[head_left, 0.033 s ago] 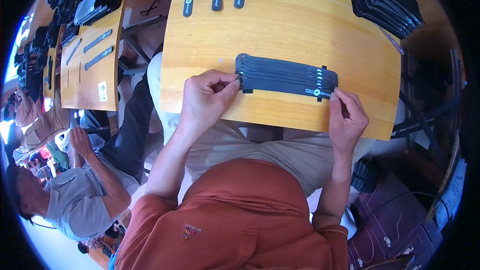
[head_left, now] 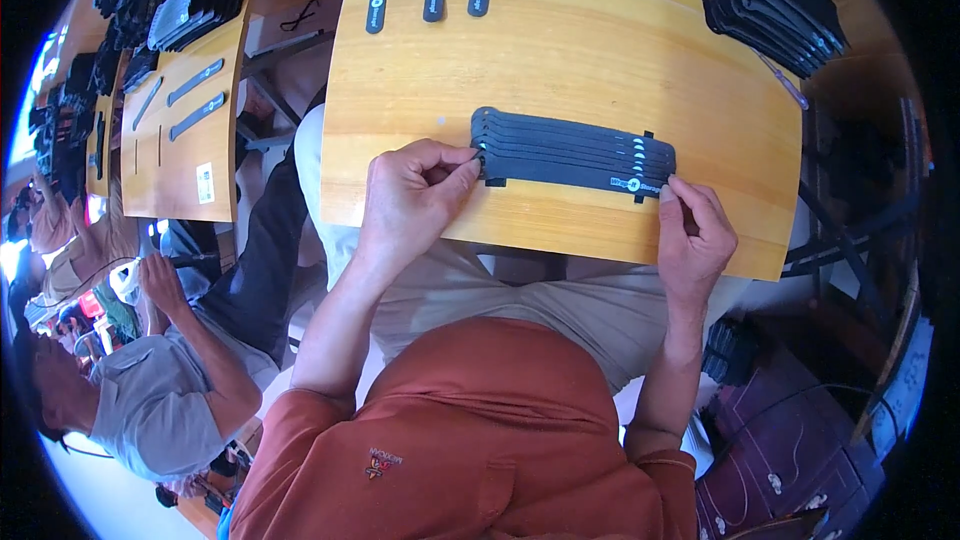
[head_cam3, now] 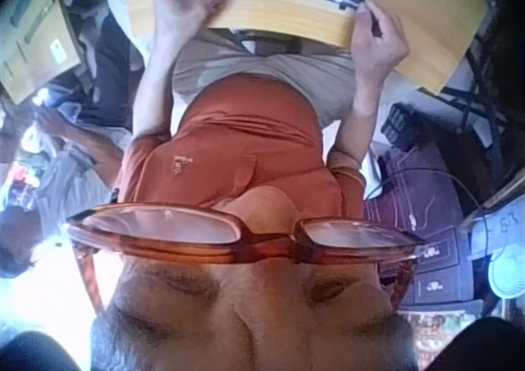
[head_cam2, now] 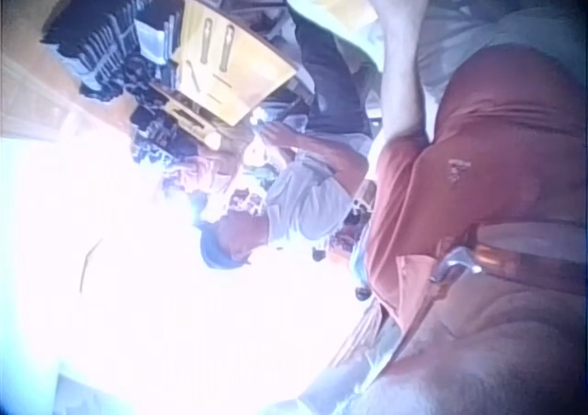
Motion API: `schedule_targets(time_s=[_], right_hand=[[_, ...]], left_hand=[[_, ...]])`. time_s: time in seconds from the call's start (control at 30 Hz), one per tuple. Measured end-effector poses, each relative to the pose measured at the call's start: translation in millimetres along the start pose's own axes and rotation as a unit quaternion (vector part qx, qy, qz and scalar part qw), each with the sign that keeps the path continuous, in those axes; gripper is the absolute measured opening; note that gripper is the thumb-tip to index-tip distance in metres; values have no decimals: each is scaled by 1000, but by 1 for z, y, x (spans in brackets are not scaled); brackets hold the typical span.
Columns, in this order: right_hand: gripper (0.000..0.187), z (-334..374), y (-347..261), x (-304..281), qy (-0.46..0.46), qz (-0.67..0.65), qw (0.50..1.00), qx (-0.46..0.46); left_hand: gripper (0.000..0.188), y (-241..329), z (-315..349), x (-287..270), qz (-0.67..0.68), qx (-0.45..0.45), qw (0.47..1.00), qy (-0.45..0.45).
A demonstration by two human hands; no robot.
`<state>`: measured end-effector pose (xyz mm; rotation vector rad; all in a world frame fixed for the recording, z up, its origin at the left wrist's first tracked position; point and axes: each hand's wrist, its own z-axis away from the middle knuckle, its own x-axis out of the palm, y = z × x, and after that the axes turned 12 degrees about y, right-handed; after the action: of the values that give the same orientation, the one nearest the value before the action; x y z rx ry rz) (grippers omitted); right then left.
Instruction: Sorting and stacking black textile straps into a bundle at a workstation.
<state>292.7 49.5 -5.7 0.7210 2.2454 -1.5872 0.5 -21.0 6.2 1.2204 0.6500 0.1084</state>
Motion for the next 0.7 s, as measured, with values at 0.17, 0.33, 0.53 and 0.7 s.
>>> schedule_targets(time_s=[0.17,0.33,0.53,0.7], right_hand=[[14,0,1,0,3,2,1000,-6],[14,1,4,1,6,-15,1000,-1],[14,0,0,0,2,-12,1000,5],[12,0,-1,1,6,-17,1000,7]], left_hand=[[11,-2,-1,0,2,4,1000,-1],[13,-1,-1,0,-8,-19,1000,3],[13,0,0,2,2,-16,1000,12],[12,5,0,1,-31,-34,999,11]])
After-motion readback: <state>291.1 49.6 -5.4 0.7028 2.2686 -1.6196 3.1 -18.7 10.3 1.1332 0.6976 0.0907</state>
